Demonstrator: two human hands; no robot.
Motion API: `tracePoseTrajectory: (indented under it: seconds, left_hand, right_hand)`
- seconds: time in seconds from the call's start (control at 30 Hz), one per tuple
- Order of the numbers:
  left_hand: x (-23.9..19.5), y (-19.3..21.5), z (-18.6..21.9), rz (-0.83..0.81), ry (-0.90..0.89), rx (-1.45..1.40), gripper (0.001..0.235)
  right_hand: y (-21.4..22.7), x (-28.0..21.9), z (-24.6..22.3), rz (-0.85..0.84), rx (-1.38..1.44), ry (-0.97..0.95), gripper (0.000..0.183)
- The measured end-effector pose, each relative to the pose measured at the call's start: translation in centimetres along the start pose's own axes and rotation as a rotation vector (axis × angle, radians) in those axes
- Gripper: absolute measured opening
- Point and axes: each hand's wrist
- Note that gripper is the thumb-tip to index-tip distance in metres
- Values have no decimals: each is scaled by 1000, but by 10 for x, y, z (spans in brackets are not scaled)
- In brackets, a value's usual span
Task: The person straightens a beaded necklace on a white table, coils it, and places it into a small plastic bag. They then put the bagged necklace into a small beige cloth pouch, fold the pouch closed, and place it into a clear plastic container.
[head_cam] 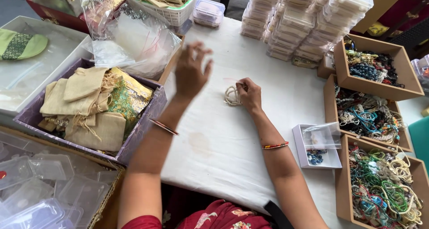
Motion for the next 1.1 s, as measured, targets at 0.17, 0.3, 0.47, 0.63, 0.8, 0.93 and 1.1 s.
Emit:
tracePoseTrajectory:
  seconds: [0.17, 0.3, 0.47, 0.63, 0.8, 0.93, 1.1]
  left_hand:
    - [40, 63, -106, -385, 4, 560, 55]
    - [59, 134, -153, -853, 371, 883, 73]
    - [45, 163, -196, -976, 447, 940, 43]
    - [71, 148, -152, -715, 253, 843, 29]
    - [80, 97, -45, -716, 56, 143, 21]
    - [28, 40, -20, -1239, 56, 61, 62]
    - [-37, -16, -15, -1314, 149, 225, 75]
  right_hand:
    - [5, 1, -12, -55, 5, -149, 14]
    - [4, 0, -11, -89, -54, -64, 15]
    - [2, -1, -9, -112, -92, -2, 14]
    - [-2, -1, 0, -112, -91, 63, 13]
    - [3, -2, -13, -116, -107, -57, 13]
    - [6, 2, -9, -40, -92, -105, 12]
    - [3, 5, 5, 73, -100, -219, 16]
Point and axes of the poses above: each hand's wrist, its own x-axis towards the middle knuckle, its own y-axis out of the back of the hand, z = x × y, and after that the axes turned 10 degrees about z, right-handed
